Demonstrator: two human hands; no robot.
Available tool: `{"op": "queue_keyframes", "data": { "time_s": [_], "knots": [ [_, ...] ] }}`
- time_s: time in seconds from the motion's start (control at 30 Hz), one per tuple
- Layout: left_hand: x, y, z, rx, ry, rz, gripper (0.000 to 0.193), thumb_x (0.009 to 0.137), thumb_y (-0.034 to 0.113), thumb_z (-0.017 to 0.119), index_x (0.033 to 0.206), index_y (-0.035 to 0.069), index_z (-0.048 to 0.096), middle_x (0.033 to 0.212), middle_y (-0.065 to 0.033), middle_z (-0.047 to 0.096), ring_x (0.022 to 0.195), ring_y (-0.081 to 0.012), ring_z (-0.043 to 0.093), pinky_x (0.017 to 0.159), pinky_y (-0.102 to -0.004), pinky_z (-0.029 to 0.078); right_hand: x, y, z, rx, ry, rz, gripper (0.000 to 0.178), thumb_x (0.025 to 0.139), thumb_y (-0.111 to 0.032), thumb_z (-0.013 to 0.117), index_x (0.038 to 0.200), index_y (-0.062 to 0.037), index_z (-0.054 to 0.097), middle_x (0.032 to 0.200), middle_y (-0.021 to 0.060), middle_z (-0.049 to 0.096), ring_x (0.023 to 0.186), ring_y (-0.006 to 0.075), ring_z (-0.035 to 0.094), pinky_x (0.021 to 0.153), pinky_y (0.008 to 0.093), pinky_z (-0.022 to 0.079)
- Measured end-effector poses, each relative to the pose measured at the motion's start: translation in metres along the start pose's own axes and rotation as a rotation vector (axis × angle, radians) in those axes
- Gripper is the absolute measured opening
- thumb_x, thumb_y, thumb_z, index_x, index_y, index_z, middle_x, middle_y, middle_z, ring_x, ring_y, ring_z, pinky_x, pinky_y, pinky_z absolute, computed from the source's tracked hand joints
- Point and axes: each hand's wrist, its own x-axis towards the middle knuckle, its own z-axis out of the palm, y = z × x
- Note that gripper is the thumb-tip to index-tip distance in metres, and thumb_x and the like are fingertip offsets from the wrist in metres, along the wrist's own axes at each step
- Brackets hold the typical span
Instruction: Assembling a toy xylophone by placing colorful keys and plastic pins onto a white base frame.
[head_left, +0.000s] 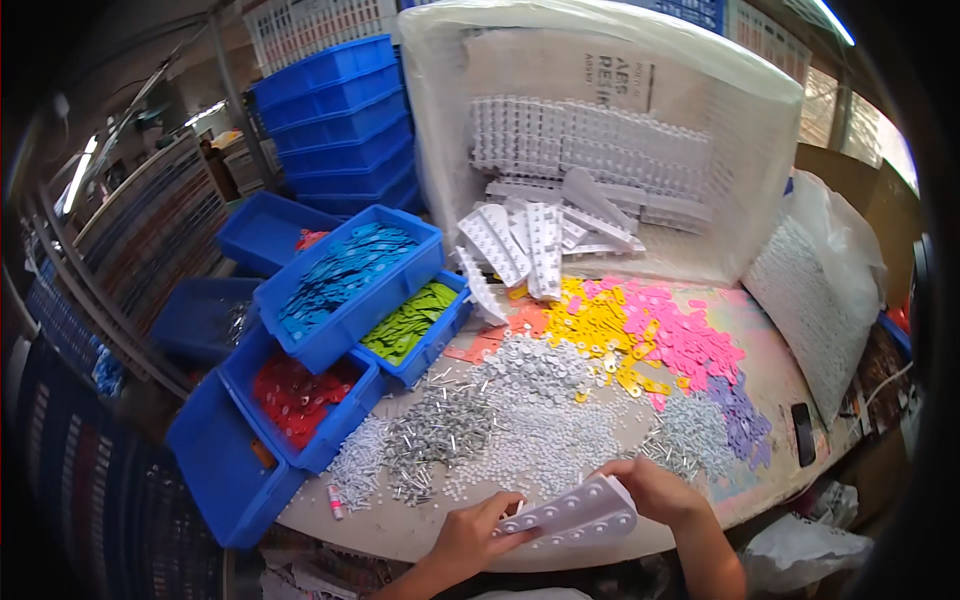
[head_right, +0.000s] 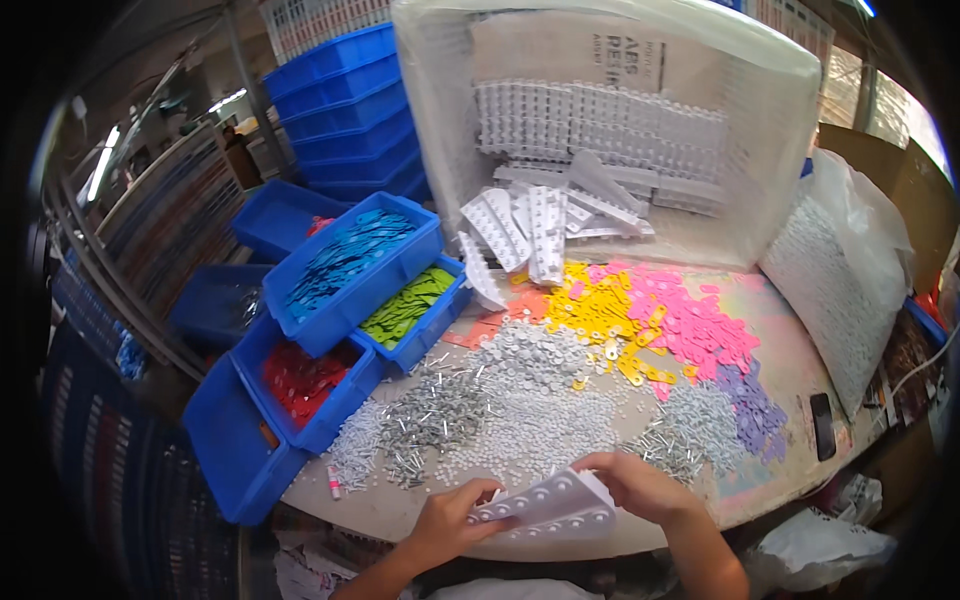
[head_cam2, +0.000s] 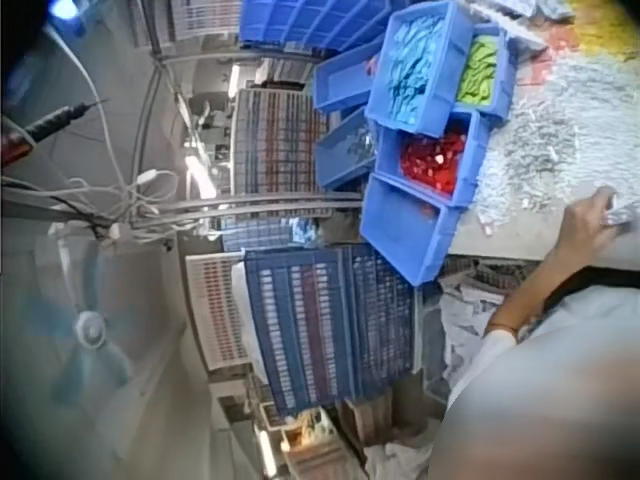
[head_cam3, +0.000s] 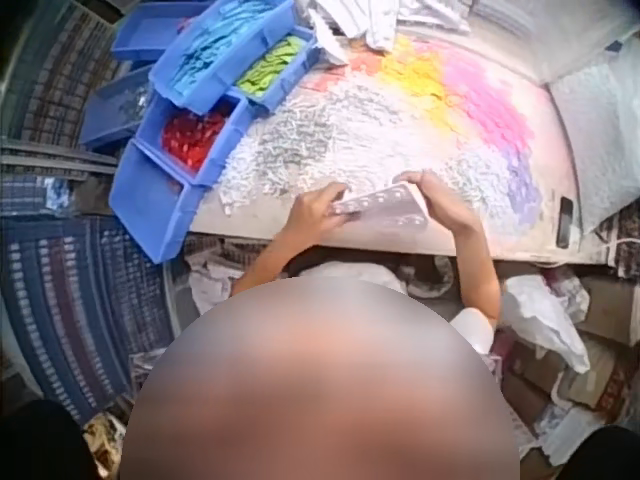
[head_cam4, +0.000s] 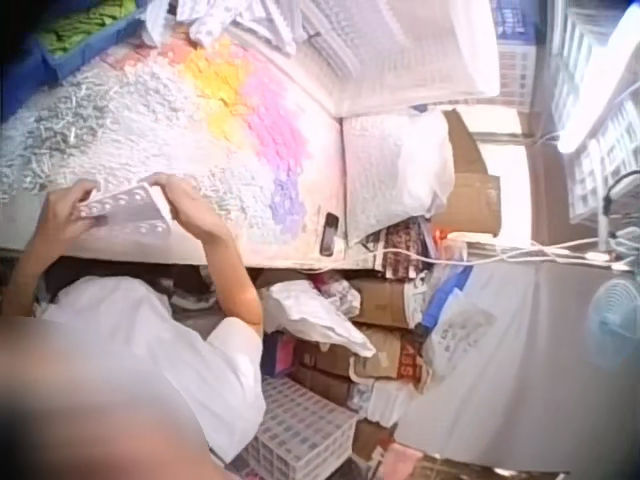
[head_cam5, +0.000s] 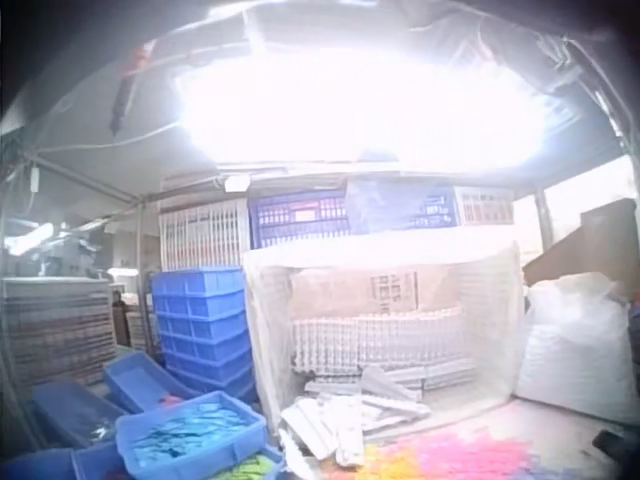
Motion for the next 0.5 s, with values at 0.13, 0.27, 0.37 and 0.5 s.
{"op": "queue_keyframes", "data": {
  "time_s": [0.13,0.27,0.37,0.5],
  "knots": [
    [-0.01,-0.021,0.038,-0.226,-0.028,-0.317,0.051,0.088,0.027,0.086,0.124,0.002,0.061,0.103,-0.0142,0.074,0.097,-0.0193,0.073,0.084,-0.0322,0.057,0.004,0.042,0.002,-0.304,0.311,-0.367,0.059,0.109,-0.046,0.045,0.143,0.0021,0.053,0.131,0.0142,0.066,0.124,0.022,0.06,0.107,0.0376,0.047],
    [-0.024,-0.049,0.083,-0.639,-0.003,-0.529,0.057,0.092,0.022,0.082,0.135,0.0,0.052,0.121,-0.0104,0.068,0.112,-0.0158,0.065,0.093,-0.0315,0.054,0.015,0.065,0.042,-0.767,0.584,-0.495,0.068,0.097,-0.014,0.066,0.156,-0.0016,0.034,0.147,0.0145,0.051,0.121,0.0247,0.058,0.098,0.0377,0.053],
    [-0.027,-0.046,0.091,-0.746,0.153,-0.398,0.062,0.095,0.023,0.077,0.143,-0.003,0.047,0.123,-0.0188,0.068,0.112,-0.0217,0.067,0.094,-0.0344,0.054,0.04,0.084,0.051,-0.545,0.656,-0.499,0.085,0.089,-0.008,0.075,0.16,-0.0018,0.028,0.143,0.0184,0.052,0.119,0.0257,0.062,0.089,0.0355,0.059],
    [-0.027,-0.051,0.086,-0.369,0.148,-0.244,0.072,0.095,0.02,0.073,0.154,-0.002,0.038,0.14,-0.023,0.055,0.128,-0.0352,0.056,0.108,-0.0424,0.045,0.06,0.095,0.039,-0.316,0.68,-0.542,0.085,0.087,-0.009,0.077,0.159,-0.0017,0.032,0.135,0.0188,0.056,0.102,0.0219,0.067,0.082,0.0335,0.058]
  ]
}}
